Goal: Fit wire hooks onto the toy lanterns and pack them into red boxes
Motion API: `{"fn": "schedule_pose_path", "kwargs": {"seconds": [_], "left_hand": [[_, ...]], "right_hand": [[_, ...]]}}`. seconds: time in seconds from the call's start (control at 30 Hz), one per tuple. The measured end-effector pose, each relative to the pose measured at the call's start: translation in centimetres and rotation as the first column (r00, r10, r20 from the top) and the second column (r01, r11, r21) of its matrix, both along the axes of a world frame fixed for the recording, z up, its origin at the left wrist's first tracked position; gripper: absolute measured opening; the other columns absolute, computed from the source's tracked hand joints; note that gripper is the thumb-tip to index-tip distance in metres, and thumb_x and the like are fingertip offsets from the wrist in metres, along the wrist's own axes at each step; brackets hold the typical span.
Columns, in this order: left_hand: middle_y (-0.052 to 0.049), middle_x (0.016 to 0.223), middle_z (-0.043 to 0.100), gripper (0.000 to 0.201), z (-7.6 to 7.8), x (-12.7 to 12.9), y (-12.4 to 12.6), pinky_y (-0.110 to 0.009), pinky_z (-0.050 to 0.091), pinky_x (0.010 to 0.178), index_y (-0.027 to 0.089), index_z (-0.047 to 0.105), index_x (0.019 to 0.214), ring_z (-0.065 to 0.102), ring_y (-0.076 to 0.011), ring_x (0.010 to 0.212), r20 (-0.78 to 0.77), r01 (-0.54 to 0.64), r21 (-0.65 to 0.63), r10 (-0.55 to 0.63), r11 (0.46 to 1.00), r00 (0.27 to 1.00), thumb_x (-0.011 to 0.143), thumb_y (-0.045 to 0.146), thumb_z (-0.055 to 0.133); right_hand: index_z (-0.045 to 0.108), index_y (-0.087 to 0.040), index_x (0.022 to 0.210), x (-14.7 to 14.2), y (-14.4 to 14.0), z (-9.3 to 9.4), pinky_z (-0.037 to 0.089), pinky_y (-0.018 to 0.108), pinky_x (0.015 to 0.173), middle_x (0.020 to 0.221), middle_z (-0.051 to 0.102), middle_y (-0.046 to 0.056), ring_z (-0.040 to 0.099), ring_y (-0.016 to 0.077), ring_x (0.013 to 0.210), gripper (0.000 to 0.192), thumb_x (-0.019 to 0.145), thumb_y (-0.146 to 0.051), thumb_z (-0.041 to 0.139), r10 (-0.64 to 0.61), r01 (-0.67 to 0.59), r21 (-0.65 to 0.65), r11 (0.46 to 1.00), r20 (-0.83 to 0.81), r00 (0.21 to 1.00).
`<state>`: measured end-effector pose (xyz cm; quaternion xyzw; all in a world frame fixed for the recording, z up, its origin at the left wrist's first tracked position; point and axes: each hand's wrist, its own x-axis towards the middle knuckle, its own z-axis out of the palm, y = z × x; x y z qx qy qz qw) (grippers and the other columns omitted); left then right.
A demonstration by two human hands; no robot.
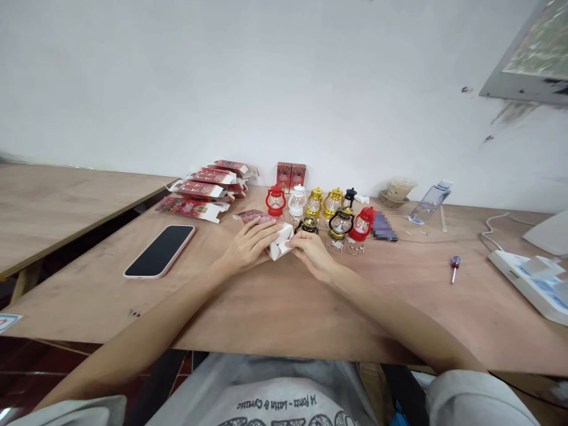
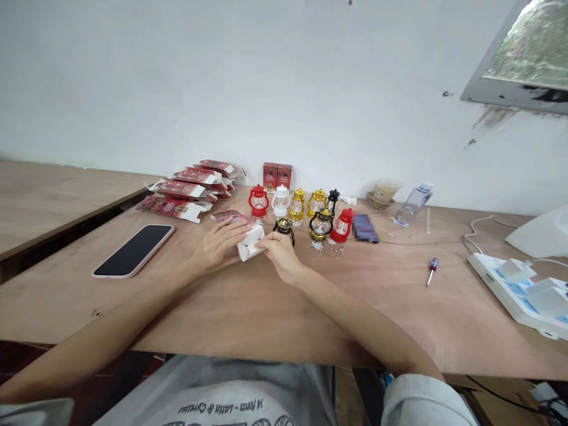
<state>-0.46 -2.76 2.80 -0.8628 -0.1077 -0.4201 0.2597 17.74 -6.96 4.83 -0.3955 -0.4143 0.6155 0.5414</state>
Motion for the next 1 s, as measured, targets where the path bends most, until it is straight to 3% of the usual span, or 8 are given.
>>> {"fn": "schedule_pose_path", "kwargs": {"seconds": [0.23, 0.33, 0.57, 0.77, 1.0], "left_hand": [[-0.012, 0.114, 0.065, 0.036, 0.2, -0.3, -0.1, -0.053, 0.037, 0.104, 0.017, 0.048, 0.117, 0.048, -0.0239, 0.122, -0.029, 0.014, 0.086, -0.011, 0.996, 1.0, 0.083, 0.021, 0.06], [-0.011, 0.116, 0.064, 0.032, 0.2, -0.4, -0.2, -0.054, 0.035, 0.105, 0.017, 0.049, 0.116, 0.045, -0.0238, 0.125, -0.056, -0.001, 0.12, 0.008, 0.993, 0.998, 0.085, 0.019, 0.057], [-0.009, 0.12, 0.062, 0.032, 0.3, -0.4, -0.4, -0.053, 0.037, 0.105, 0.02, 0.048, 0.117, 0.044, -0.0228, 0.126, -0.047, -0.015, 0.125, 0.021, 0.992, 0.999, 0.086, 0.018, 0.056], [-0.013, 0.118, 0.062, 0.042, 0.2, -0.1, -0.3, -0.052, 0.037, 0.104, 0.019, 0.042, 0.126, 0.046, -0.0233, 0.124, 0.098, 0.041, 0.046, -0.045, 0.998, 0.994, 0.087, 0.026, 0.056], [-0.016, 0.124, 0.057, 0.06, -0.2, 0.1, -0.2, -0.055, 0.034, 0.104, 0.023, 0.035, 0.133, 0.047, -0.0261, 0.123, 0.225, 0.175, -0.092, -0.151, 0.98, 0.962, 0.08, 0.028, 0.064]], "right_hand": [[0.047, -0.021, 0.072, -0.2, -0.6, 0.7, 0.049, 0.033, 0.073, 0.067, 0.06, -0.005, 0.061, 0.0131, 0.067, 0.033, 0.05, -0.006, 0.067, 0.035, -0.049, -0.126, 0.991, -0.109, 0.993], [0.046, -0.022, 0.079, -0.3, -1.1, 1.2, 0.053, 0.037, 0.068, 0.067, 0.062, -0.004, 0.063, 0.0156, 0.062, 0.035, 0.054, -0.009, 0.066, 0.084, -0.093, -0.119, 0.988, -0.083, 0.993], [0.048, -0.021, 0.081, -0.3, -1.4, 1.4, 0.055, 0.034, 0.064, 0.07, 0.062, -0.003, 0.064, 0.0147, 0.062, 0.036, 0.057, -0.014, 0.074, 0.061, -0.064, -0.085, 0.994, -0.042, 0.997], [0.052, -0.021, 0.089, -0.5, -1.3, 0.5, 0.058, 0.032, 0.063, 0.077, 0.062, -0.003, 0.063, 0.012, 0.064, 0.043, 0.057, -0.032, 0.08, 0.054, -0.05, 0.062, 0.997, -0.055, 0.997], [0.054, -0.028, 0.107, -0.6, -0.9, 0.2, 0.056, 0.03, 0.073, 0.1, 0.063, -0.001, 0.063, 0.0152, 0.087, 0.049, 0.064, -0.039, 0.074, 0.149, -0.15, 0.19, 0.97, 0.021, 0.989]]}}
